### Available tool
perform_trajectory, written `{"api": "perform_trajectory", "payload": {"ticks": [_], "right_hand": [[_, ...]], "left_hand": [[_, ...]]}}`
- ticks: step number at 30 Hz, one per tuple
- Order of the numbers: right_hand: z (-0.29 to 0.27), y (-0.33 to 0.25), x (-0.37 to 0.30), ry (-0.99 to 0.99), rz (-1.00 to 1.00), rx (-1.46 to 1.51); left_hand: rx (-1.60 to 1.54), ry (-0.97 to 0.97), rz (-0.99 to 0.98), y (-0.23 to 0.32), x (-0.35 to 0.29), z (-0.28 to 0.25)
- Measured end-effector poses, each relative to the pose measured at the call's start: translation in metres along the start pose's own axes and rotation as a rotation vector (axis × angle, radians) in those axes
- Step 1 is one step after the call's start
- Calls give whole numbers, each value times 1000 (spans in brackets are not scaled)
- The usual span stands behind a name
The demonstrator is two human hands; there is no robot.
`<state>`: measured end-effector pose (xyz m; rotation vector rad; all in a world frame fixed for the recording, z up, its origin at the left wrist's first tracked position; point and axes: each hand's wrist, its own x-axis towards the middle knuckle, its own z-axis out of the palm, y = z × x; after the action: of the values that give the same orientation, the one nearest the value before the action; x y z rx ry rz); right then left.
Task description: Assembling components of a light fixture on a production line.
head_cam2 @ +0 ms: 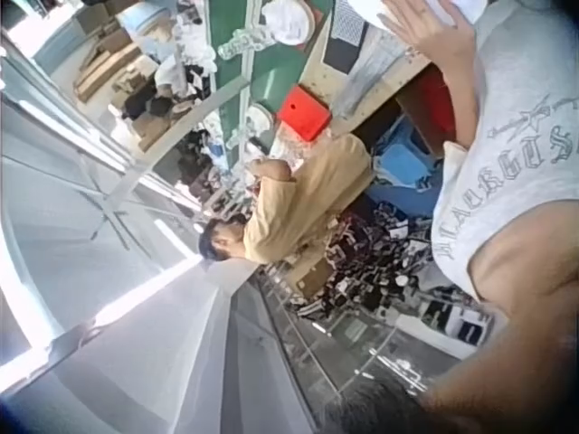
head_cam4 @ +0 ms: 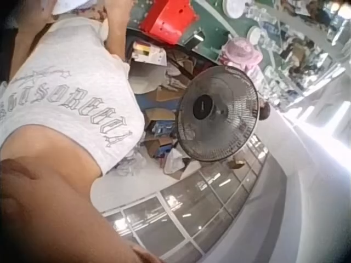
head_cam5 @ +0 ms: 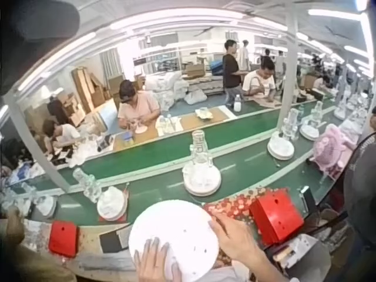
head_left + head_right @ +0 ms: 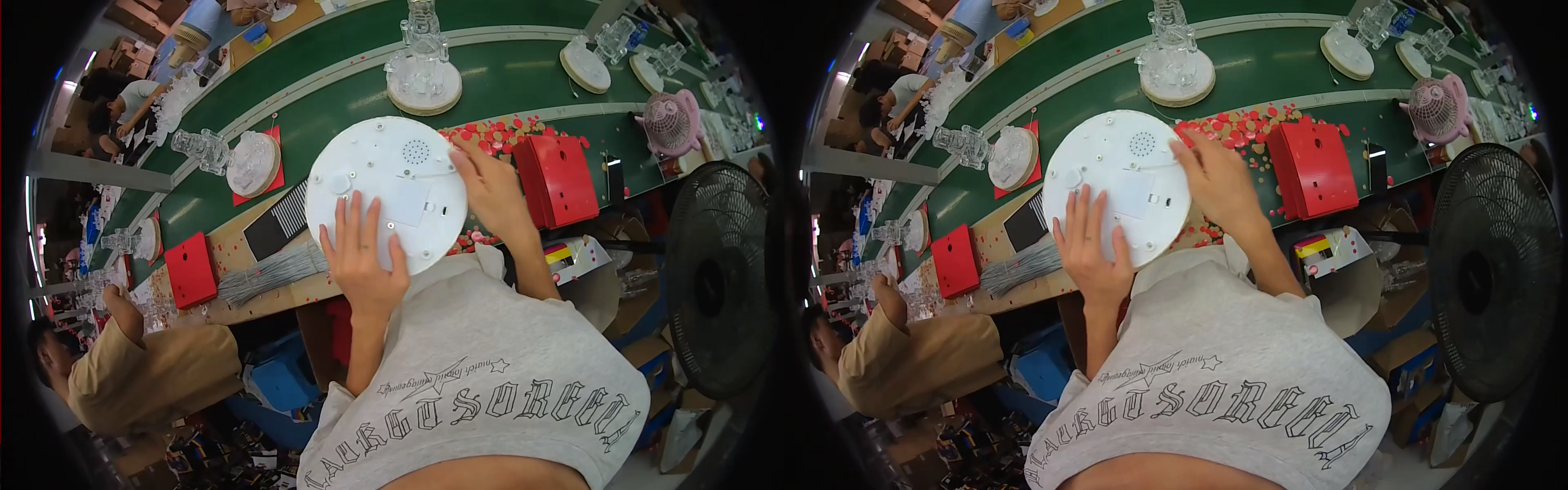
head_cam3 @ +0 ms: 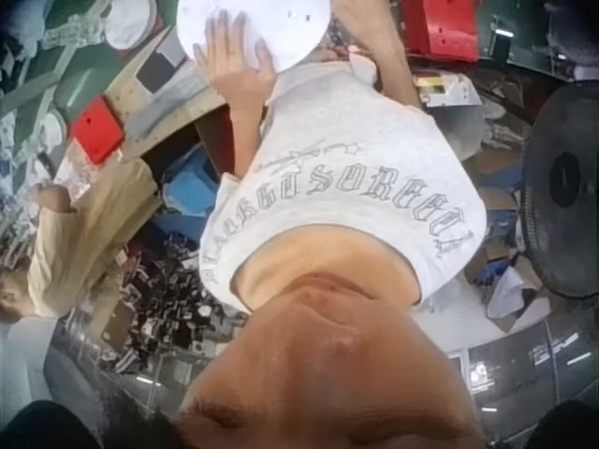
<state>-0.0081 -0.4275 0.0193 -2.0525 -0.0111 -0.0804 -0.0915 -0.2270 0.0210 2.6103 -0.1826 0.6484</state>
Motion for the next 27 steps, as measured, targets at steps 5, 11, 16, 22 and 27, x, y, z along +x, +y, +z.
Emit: {"api": "perform_trajectory", "payload": {"ticks": [5,11,16,22,27], "right_hand": [[-34,-31,-29,-164,-59,-218],[4,-52,-80,-352,-311,-61],[32,-46,-95,-357,-425,-333],[47,-37,-92,-185,-571,-174],[62,-18,-92,-152,-649,-159]], "left_hand": [[-46,30,-9,-24,8,-4],[-125,39,32,-20,20,4],[-137,82,16,-29,19,5],[-110,608,-80,-31,-12,13],[-358,358,-388,-2,-53,19]]}}
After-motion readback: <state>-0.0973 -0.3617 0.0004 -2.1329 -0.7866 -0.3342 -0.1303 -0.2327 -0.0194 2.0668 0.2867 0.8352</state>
